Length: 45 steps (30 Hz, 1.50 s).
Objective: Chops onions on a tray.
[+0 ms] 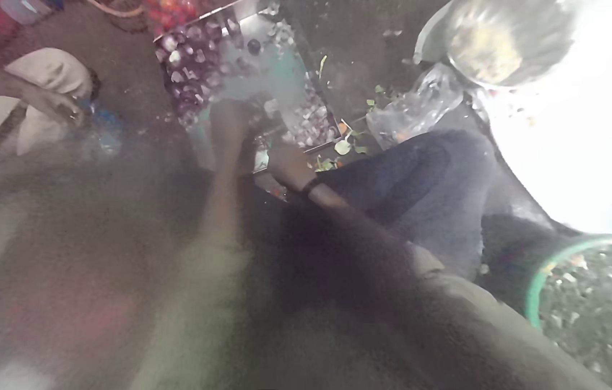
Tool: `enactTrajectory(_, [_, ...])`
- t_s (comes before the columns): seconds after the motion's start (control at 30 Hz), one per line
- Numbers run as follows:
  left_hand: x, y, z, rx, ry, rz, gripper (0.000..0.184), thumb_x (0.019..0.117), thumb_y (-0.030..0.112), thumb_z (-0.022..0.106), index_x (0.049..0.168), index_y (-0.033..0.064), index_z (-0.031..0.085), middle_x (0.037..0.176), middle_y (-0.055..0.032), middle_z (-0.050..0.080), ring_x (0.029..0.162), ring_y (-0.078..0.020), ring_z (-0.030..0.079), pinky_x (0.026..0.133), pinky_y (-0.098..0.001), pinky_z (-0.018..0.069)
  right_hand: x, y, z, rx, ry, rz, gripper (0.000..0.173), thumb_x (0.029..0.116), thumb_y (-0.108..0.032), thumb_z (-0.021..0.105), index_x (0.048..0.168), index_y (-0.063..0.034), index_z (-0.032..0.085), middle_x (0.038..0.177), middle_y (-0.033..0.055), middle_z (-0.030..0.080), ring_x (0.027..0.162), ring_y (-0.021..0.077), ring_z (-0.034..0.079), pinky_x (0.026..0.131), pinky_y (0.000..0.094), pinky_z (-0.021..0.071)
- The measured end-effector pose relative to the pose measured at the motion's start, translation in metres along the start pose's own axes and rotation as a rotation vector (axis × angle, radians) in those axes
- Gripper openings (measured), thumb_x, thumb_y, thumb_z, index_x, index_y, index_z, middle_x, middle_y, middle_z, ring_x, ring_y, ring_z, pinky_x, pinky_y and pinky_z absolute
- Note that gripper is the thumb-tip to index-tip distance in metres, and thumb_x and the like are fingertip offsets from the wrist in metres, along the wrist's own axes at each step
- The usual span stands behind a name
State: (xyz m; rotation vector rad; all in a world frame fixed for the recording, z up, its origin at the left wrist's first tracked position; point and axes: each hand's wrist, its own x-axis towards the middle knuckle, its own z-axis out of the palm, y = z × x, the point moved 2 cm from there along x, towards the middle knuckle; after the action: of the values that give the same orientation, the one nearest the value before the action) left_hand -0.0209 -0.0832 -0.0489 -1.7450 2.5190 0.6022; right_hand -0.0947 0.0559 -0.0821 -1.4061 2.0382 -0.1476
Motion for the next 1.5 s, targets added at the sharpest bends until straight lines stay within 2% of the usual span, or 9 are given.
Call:
enactTrajectory(0.13, [-0.002, -0.001, -0.002, -0.06, -0.015, -0.063, 0.018, 0.0897, 0.008, 0.069, 0.105, 0.0049, 0.077, 0.116, -0.0212, 0.072, 0.114, -0.039, 0.067, 0.101, -0.0607, 0.0513, 0.007, -0.006, -0.009, 0.045, -0.013, 0.081, 0.03, 0.0973, -0.019, 0.059, 0.119, 0.0016, 0.061, 0.111, 0.0237, 0.068, 0.1, 0.0418, 0.07, 0.076, 0.0609, 0.0567])
enactTrajectory(0.37, [0.003, -0.009, 0.004, -0.088, 0.044, -0.026, 0.016, 0.0893, 0.009, 0.068, 0.103, 0.0046, 0.076, 0.114, -0.0215, 0.072, 0.112, -0.04, 0.068, 0.098, -0.063, 0.0518, -0.02, 0.002, -0.003, 0.028, 0.075, 0.038, 0.027, 0.1034, -0.021, 0.054, 0.119, 0.0009, 0.059, 0.096, 0.0224, 0.068, 0.088, 0.0412, 0.071, 0.07, 0.0586, 0.0573])
enactTrajectory(0.47, [0.004, -0.008, 0.003, -0.096, 0.031, -0.033, 0.018, 0.0913, 0.01, 0.067, 0.106, 0.0033, 0.076, 0.113, -0.0212, 0.073, 0.11, -0.0401, 0.069, 0.097, -0.0634, 0.0522, -0.022, 0.0, -0.008, -0.014, 0.014, 0.097, 0.032, 0.1052, -0.024, 0.051, 0.126, -0.0005, 0.056, 0.102, 0.0218, 0.069, 0.095, 0.0407, 0.071, 0.075, 0.0581, 0.0577])
enactTrajectory(0.7, [0.004, -0.007, 0.001, -0.068, 0.005, -0.065, 0.017, 0.0903, 0.011, 0.068, 0.104, 0.0053, 0.077, 0.114, -0.0216, 0.073, 0.112, -0.0411, 0.068, 0.098, -0.0645, 0.0517, 0.008, 0.0, -0.001, 0.013, 0.021, -0.012, 0.031, 0.1018, -0.022, 0.053, 0.119, 0.0022, 0.064, 0.115, 0.024, 0.067, 0.106, 0.0413, 0.068, 0.083, 0.0603, 0.0566])
enactTrajectory(0.93, [0.0, -0.009, 0.005, -0.059, 0.037, 0.001, 0.018, 0.0904, 0.008, 0.067, 0.105, 0.0035, 0.076, 0.119, -0.0221, 0.071, 0.118, -0.0415, 0.065, 0.103, -0.0623, 0.049, -0.01, -0.008, -0.016, 0.028, -0.001, 0.059, 0.029, 0.1018, -0.022, 0.053, 0.115, 0.0005, 0.064, 0.107, 0.0221, 0.069, 0.1, 0.04, 0.07, 0.077, 0.0595, 0.0561])
enactTrajectory(1.0, [0.003, -0.011, 0.005, -0.053, 0.056, 0.013, 0.018, 0.0884, 0.006, 0.067, 0.104, 0.0036, 0.076, 0.118, -0.0215, 0.072, 0.117, -0.0405, 0.066, 0.102, -0.062, 0.0497, -0.018, -0.007, -0.017, 0.01, -0.019, 0.085, 0.035, 0.1044, -0.024, 0.051, 0.128, 0.0, 0.059, 0.107, 0.0223, 0.07, 0.099, 0.0407, 0.071, 0.078, 0.0593, 0.0567])
enactTrajectory(1.13, [0.003, -0.012, 0.005, -0.087, 0.073, -0.021, 0.016, 0.0889, 0.009, 0.069, 0.102, 0.0012, 0.075, 0.116, -0.0226, 0.071, 0.115, -0.0396, 0.066, 0.101, -0.0595, 0.0513, -0.023, -0.008, -0.013, -0.024, -0.051, 0.112, 0.037, 0.1029, -0.021, 0.052, 0.133, 0.0003, 0.051, 0.106, 0.0229, 0.069, 0.097, 0.0416, 0.071, 0.077, 0.0591, 0.0573])
enactTrajectory(1.4, [0.005, -0.013, 0.006, -0.053, 0.04, -0.063, 0.017, 0.0913, 0.015, 0.069, 0.101, 0.004, 0.077, 0.111, -0.0202, 0.074, 0.107, -0.0381, 0.07, 0.096, -0.0608, 0.0539, 0.011, -0.006, -0.006, 0.069, 0.026, 0.058, 0.035, 0.1024, -0.021, 0.051, 0.129, 0.0012, 0.056, 0.112, 0.023, 0.068, 0.104, 0.0399, 0.07, 0.082, 0.0585, 0.0574])
enactTrajectory(1.5, [-0.002, -0.004, 0.003, -0.043, 0.009, -0.079, 0.016, 0.0899, 0.011, 0.069, 0.102, 0.0038, 0.077, 0.114, -0.0209, 0.073, 0.111, -0.0393, 0.069, 0.099, -0.0619, 0.0519, 0.008, -0.01, -0.015, 0.045, 0.016, 0.065, 0.026, 0.0986, -0.017, 0.057, 0.115, 0.002, 0.065, 0.111, 0.0228, 0.069, 0.101, 0.0403, 0.07, 0.078, 0.0602, 0.0572])
